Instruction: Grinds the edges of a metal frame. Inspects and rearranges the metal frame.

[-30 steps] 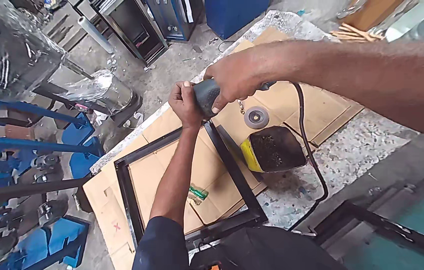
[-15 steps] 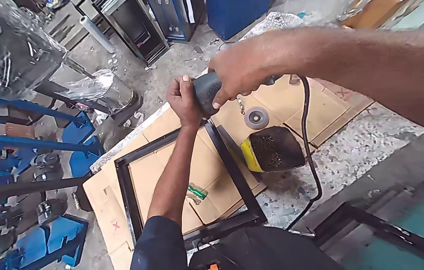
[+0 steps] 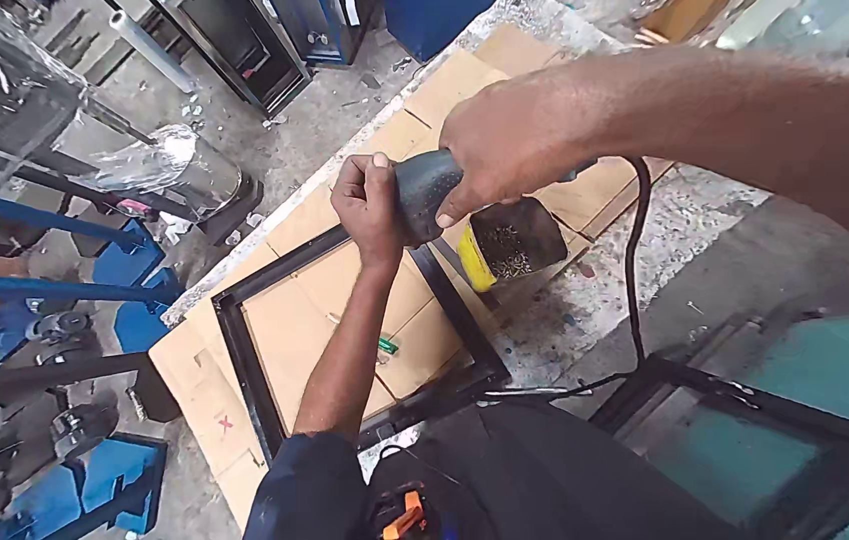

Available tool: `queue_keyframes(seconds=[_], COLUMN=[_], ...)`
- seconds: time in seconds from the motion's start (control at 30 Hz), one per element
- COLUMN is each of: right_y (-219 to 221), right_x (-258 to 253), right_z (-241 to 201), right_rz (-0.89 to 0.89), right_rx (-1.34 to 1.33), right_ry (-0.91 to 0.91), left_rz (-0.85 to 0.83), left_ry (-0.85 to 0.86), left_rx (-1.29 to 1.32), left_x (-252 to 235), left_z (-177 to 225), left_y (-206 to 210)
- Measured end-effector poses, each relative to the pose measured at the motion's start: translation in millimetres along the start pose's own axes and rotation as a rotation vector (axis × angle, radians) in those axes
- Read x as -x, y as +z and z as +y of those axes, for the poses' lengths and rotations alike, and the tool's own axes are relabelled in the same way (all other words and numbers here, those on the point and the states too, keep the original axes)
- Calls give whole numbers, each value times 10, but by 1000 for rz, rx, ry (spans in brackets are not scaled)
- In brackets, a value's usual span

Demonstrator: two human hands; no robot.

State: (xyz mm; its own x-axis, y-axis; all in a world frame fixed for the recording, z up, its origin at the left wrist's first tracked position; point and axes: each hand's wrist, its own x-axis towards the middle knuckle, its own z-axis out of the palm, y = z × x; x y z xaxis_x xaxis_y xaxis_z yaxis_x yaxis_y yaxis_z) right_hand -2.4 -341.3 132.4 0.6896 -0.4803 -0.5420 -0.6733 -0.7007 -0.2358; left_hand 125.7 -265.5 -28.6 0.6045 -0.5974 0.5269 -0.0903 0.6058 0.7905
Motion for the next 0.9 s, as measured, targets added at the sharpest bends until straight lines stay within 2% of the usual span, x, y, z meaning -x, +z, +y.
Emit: queue_keyframes(seconds=[0.3, 0.9], right_y=[316, 429], right_x=[440, 493], right_z=[-27, 72], right_rz=[-61, -59], right_rx=[2, 4], right_ry=[72, 85], left_rz=[-32, -68], left_ry=[-75, -67], left_rx=[56, 28], left_x=[496, 577], left_z=[136, 96], left_y=[127, 170])
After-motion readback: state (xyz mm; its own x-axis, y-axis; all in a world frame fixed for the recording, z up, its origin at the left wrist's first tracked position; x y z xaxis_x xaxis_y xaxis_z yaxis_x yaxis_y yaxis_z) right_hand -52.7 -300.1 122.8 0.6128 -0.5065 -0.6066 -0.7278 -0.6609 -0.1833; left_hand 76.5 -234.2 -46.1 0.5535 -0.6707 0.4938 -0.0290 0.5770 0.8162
